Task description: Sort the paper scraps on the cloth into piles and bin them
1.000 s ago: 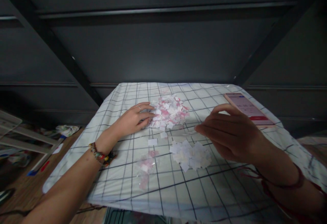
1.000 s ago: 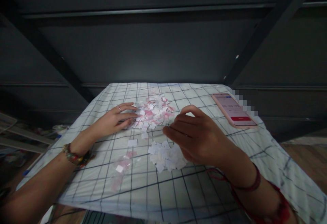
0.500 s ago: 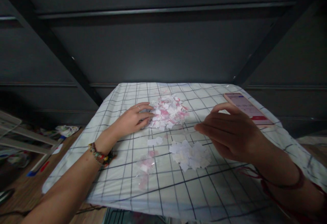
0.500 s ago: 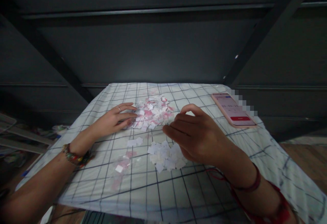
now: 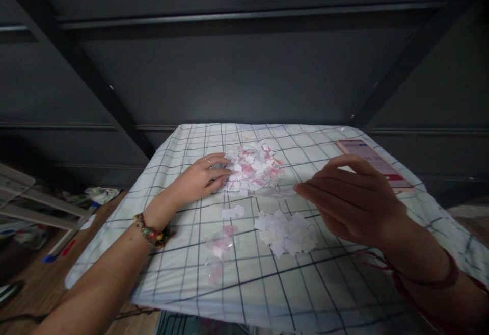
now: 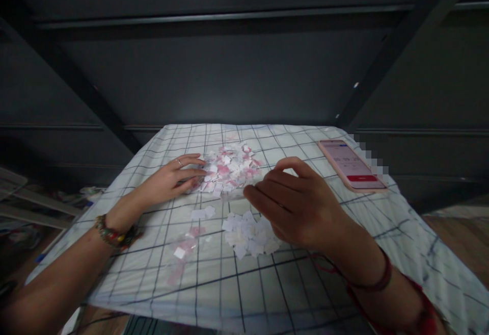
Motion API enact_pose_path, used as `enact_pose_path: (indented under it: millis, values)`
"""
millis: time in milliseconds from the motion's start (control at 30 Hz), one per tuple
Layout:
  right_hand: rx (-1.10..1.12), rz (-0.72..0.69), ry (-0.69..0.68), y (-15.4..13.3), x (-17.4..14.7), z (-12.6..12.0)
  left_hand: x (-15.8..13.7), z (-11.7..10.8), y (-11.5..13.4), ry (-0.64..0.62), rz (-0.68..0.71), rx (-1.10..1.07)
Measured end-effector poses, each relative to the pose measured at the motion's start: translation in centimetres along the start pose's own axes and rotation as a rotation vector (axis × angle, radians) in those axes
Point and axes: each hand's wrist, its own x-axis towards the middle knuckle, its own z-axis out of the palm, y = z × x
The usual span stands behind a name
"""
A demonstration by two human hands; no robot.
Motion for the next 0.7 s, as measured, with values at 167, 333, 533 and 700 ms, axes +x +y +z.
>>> enact_pose_path:
  millis: [167,333,533,700]
  values:
    - [0.06,-0.012,0.043,-1.3,0.9,1.2,0.0,0.0,0.1,0.01,0.014,-0.007]
    - [0.136,-0.036,0.0,-1.7,1.2,1.5,0.0,-0.1,0.1,0.005,-0.002,-0.014]
    - [0.147,0.072,0.053,-0.8,0.5,0.8,0.0,-0.2,0.2,-0.017,-0.018,-0.008]
    - [0.203,0.047,0.045,-1.3,0.8,1.6,0.0,-0.2,0.2,-0.021,-0.016,-0.001]
